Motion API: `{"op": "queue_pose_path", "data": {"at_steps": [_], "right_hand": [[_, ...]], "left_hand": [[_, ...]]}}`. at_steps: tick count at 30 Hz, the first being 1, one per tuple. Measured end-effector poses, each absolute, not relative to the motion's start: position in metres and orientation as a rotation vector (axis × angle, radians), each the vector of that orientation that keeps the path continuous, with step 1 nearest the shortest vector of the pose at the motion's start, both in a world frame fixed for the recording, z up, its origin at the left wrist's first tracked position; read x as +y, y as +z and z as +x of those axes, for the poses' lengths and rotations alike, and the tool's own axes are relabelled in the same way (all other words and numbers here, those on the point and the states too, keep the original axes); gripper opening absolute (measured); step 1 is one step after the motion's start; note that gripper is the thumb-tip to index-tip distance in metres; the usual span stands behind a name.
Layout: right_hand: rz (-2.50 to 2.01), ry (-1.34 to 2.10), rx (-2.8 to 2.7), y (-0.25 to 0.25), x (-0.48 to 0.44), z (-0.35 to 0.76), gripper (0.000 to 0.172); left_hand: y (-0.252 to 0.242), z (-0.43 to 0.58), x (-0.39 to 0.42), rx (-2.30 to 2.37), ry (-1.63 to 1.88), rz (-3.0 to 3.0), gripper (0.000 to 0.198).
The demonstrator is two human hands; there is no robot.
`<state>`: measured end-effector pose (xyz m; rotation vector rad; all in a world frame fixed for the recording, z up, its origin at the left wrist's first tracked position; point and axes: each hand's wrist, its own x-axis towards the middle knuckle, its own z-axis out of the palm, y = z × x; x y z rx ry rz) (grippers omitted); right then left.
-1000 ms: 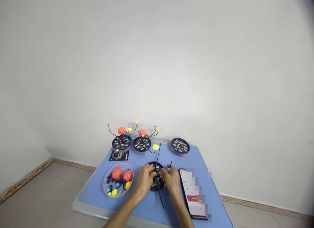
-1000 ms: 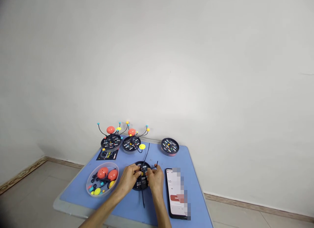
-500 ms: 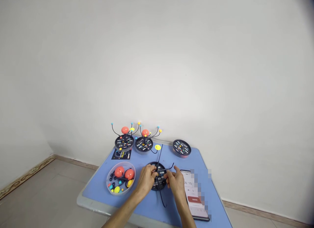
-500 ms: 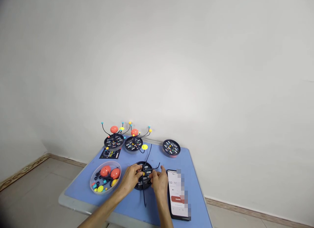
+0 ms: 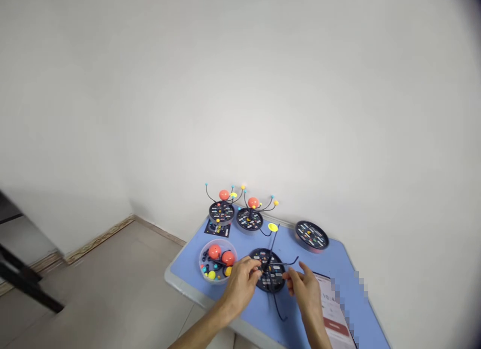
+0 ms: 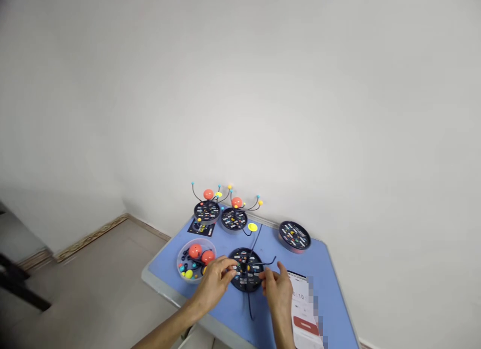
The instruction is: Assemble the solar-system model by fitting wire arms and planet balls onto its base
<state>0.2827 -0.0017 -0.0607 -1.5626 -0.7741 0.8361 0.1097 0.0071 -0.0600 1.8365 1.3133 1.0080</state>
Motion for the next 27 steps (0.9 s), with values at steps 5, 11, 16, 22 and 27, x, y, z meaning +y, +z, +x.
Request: {"op": "queue_pose_path", "data": {"at_steps": [5, 11, 16, 22, 27], "right_hand": [[-1.642, 0.822, -0.839, -0.059, -0.004, 0.285, 0.098], [-1.784, 0.634, -0.967, -0.044, -0.013, 0.291, 0.083], [-1.841, 0.405, -0.999, -0.024, -0.026, 0.294, 0.067], [-1.727, 0.3, -1.108, -0.005, -0.06, 0.276, 0.053], [-1.544, 0.249, -1.223, -0.021, -0.084, 0.237, 0.046]], "left_hand": [[-0.051, 0.078, -0.013, 1.255, 1.052, 1.838, 0.023], [-0.031, 0.019, 0.003, 1.545, 0.895, 2.12, 0.029], [-0.034, -0.005, 0.025, 1.708, 0.464, 2.315, 0.031], [-0.054, -0.007, 0.035, 1.643, 0.401, 2.351, 0.029], [-0.06, -0.006, 0.037, 1.601, 0.405, 2.363, 0.028]]}}
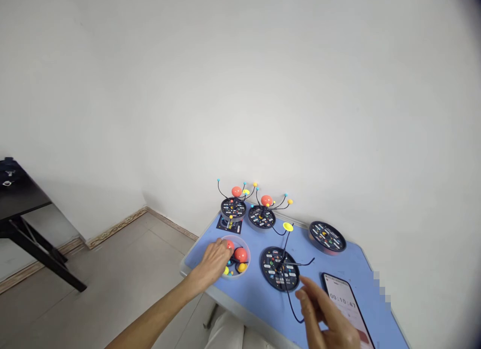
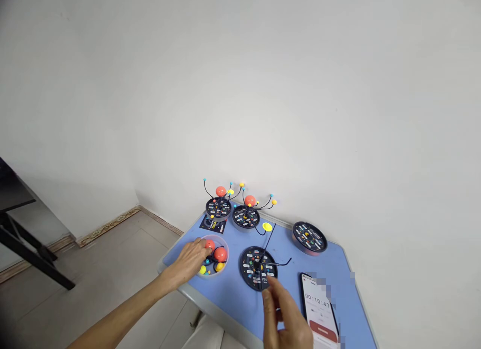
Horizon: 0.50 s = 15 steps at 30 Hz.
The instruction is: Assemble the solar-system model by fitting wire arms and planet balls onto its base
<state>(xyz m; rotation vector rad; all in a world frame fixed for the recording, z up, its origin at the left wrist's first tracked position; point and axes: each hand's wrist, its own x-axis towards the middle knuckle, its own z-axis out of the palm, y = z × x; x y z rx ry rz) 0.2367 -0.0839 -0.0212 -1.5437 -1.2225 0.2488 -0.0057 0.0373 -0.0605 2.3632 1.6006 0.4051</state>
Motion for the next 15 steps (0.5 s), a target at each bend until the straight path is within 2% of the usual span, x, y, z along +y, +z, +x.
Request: {"op": "queue_pose_path", "data": {"at_steps": [5, 9, 11, 15], "right_hand": [[-1.387, 0.335, -1.419, -0.049, -0.081, 0.2, 0.045], [-1.376, 0.412, -1.661, -0.053, -0.061, 0.187, 0.033], [-1.451, 0.373, -1.772, -0.047, -0.047, 0.18, 0.027], [-1.776, 0.115, -2.041, -0.035, -0.013, 0.155, 0.027]], "left_hand": [[-0.047, -0.01, 0.041, 1.624, 0.435, 2.339, 0.025], [-0.036, -0.019, 0.041, 1.535, 0.809, 2.084, 0.016], [-0.038, -0.023, 0.039, 1.48, 0.978, 1.889, 0.011], [-0.049, -0.025, 0.034, 1.456, 1.066, 1.747, 0.011]]}}
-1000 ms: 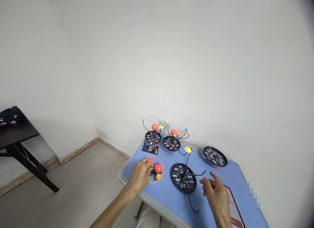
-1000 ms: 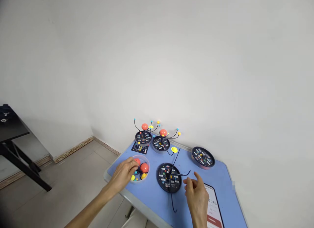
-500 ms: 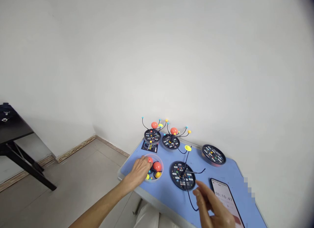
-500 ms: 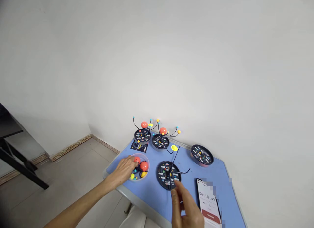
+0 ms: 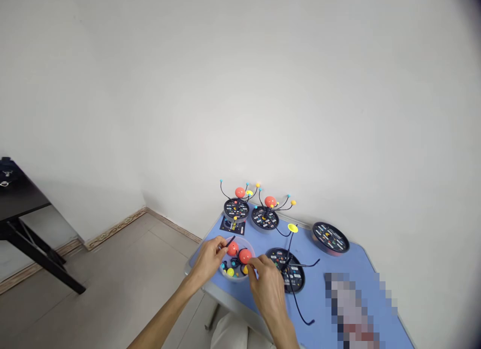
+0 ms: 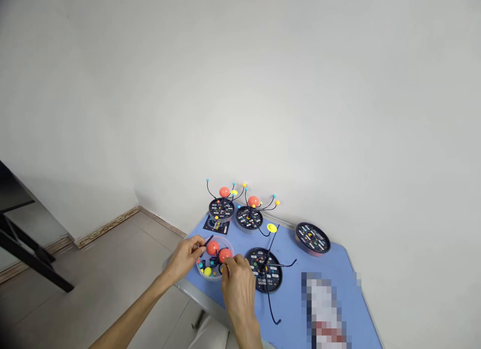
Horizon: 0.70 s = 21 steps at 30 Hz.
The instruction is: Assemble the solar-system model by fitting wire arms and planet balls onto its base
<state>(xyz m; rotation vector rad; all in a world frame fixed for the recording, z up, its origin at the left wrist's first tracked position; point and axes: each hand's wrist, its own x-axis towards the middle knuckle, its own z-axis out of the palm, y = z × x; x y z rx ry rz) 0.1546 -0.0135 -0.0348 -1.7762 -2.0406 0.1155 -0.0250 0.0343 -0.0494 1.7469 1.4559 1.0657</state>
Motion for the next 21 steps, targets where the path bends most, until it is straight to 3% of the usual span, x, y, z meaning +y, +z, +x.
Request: {"op": "queue_pose_path", "data": {"at_steps": [12, 21], "right_hand": [[-1.877, -0.011, -2.118, -0.041, 0.026, 0.105, 0.034], [-1.749, 0.238, -1.726, -0.026, 0.024, 0.122, 0.021]], "left_hand": [[-0.066, -0.029, 0.023, 1.322, 1.297, 1.369, 0.027], [-0.049, -0.029, 0.007, 1.111, 1.419, 1.056, 0.059]]}}
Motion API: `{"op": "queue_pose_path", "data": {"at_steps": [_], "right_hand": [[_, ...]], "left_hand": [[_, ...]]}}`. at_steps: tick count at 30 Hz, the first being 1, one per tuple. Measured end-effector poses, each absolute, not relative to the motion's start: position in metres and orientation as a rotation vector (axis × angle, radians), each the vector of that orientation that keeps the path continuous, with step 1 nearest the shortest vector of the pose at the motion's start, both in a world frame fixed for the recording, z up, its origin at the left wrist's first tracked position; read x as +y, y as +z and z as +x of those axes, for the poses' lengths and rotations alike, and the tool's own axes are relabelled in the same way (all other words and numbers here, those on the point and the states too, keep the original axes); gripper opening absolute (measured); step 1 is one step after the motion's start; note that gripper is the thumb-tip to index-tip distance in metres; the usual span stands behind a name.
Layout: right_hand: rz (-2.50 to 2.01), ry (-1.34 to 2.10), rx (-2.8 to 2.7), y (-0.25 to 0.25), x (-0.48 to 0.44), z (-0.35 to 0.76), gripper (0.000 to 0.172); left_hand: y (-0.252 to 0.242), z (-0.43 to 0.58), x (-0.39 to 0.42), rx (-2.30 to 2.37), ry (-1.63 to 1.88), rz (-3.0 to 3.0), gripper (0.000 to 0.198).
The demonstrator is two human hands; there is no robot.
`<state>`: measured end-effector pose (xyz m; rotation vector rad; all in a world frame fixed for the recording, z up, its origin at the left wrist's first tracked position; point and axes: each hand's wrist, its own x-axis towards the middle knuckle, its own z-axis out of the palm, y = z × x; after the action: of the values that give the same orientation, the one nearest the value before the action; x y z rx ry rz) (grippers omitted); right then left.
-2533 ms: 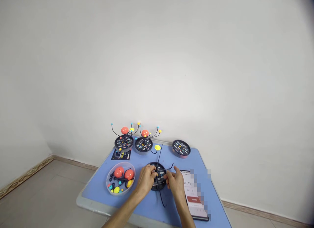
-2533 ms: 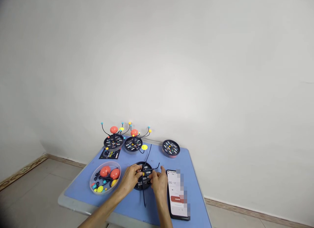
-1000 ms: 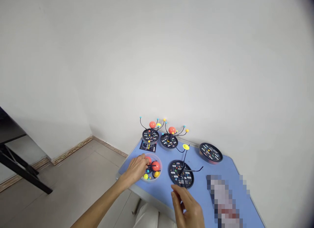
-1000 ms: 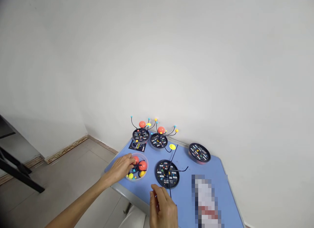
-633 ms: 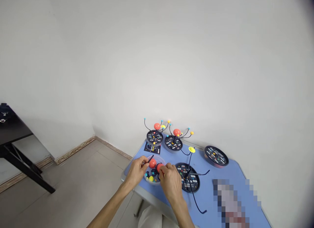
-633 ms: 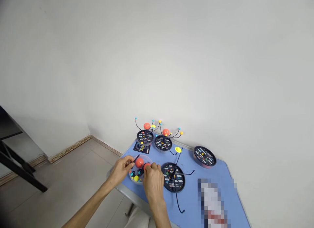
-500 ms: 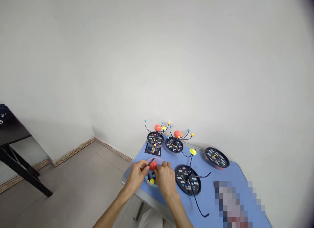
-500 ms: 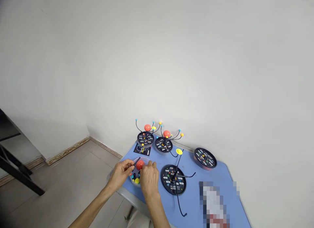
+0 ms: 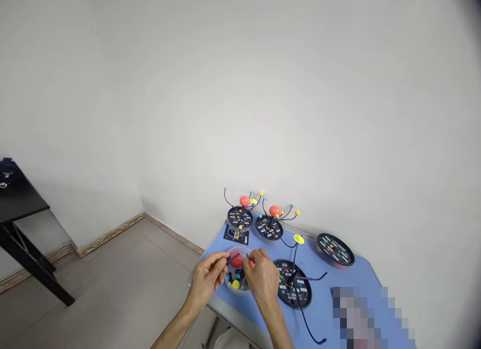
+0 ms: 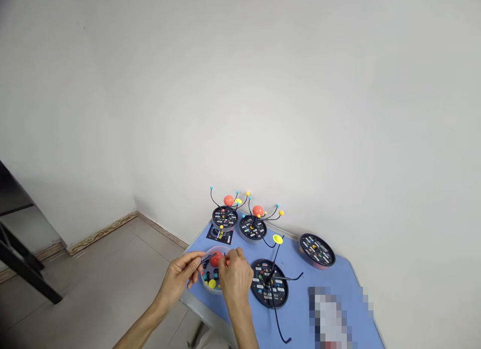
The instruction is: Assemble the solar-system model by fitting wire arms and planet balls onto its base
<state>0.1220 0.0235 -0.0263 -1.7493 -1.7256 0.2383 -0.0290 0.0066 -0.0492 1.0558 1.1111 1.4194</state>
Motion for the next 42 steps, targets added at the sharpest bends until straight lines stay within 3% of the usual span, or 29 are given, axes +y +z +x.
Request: {"op": "queue_pose_path", "data": {"at_steps": [5, 11, 16, 30, 42], "right_hand": [[-1.58, 0.516, -1.431, -0.017, 0.008, 0.151, 0.025], [-0.975, 1.179, -0.721, -0.012, -0.031, 0.165, 0.035], [-0.837, 1.345, -0.4, -0.008, -0.055, 0.171, 0.043], [-0.658, 1.39, -0.475, -0.005, -0.087, 0.181, 0.031], [-0.868, 1.041, -0.64, -0.008, -0.11, 0.183, 0.037]], "left_hand": [[-0.035, -0.026, -0.012, 0.99, 1.366, 1.067, 0.047], [-0.027, -0.017, -0.035, 0.892, 1.414, 1.303, 0.028], [-0.019, -0.016, -0.054, 0.889, 1.452, 1.51, 0.023], [-0.02, -0.006, -0.091, 0.905, 1.521, 1.459, 0.02], [-0.009, 0.002, -0.097, 0.73, 1.551, 1.514, 0.018]]}}
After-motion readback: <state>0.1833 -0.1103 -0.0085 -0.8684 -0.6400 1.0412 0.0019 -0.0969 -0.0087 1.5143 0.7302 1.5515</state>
